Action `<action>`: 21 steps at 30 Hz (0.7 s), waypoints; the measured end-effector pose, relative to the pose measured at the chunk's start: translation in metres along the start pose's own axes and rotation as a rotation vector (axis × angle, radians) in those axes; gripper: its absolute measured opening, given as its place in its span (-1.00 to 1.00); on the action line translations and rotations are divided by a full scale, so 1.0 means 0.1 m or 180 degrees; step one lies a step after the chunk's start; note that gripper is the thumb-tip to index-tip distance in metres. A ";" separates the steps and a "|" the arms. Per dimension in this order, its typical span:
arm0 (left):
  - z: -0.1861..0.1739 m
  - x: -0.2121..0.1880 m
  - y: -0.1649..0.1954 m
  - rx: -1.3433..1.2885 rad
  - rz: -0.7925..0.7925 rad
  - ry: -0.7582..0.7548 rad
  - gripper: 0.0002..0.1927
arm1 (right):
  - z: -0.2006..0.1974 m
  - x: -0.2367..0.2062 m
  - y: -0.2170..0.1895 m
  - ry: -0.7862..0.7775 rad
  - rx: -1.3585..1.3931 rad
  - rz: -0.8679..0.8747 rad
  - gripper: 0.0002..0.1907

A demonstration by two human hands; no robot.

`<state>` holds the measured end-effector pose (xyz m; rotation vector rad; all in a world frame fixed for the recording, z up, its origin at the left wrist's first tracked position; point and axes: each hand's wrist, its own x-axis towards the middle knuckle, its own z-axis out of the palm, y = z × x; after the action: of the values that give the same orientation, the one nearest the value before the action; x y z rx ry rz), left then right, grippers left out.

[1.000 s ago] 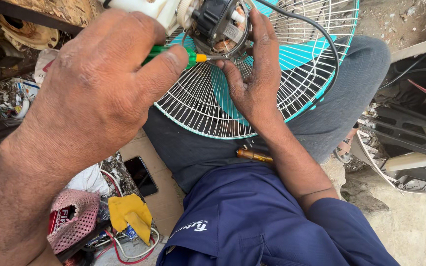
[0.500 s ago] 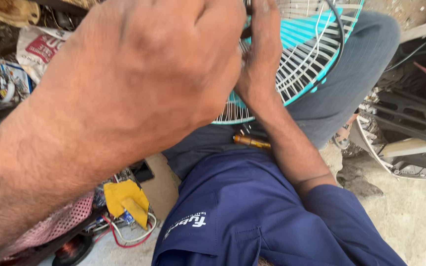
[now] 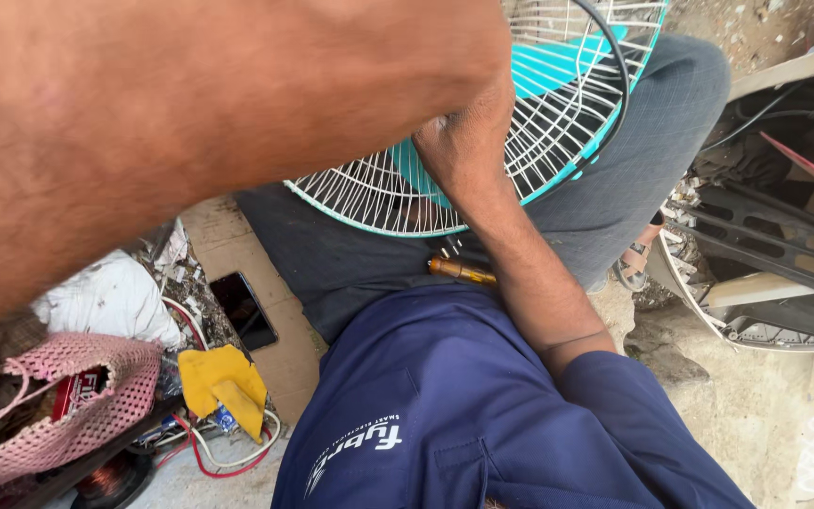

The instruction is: The person repairs a standing fan by using a hammer and screwdriver to adjust the motor housing and internal components. They repeatedly tap the motor area and tighten screws while seated on the ground.

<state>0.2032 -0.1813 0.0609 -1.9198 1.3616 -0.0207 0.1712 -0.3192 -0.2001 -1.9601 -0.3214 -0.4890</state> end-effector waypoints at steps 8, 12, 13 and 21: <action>0.02 0.14 0.02 0.0559 0.0274 -0.0355 -0.90 | -0.05 -0.05 0.00 0.0124 0.0482 0.0534 -0.24; 0.00 0.12 0.01 0.0509 0.0232 -0.0488 -0.90 | -0.10 -0.01 -0.05 0.0226 0.0355 0.0071 -0.16; -0.02 0.10 0.01 0.0490 0.0251 -0.0536 -0.90 | -0.11 0.01 -0.06 0.0267 0.0356 -0.0019 -0.13; 0.22 0.17 0.07 0.1001 0.0801 -0.0745 -0.90 | -0.11 0.01 -0.07 0.0244 0.0120 0.0129 -0.07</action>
<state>0.2137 -0.1832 0.0344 -1.4352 1.3422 0.1041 0.1669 -0.3268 -0.1902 -1.9025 -0.2404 -0.5267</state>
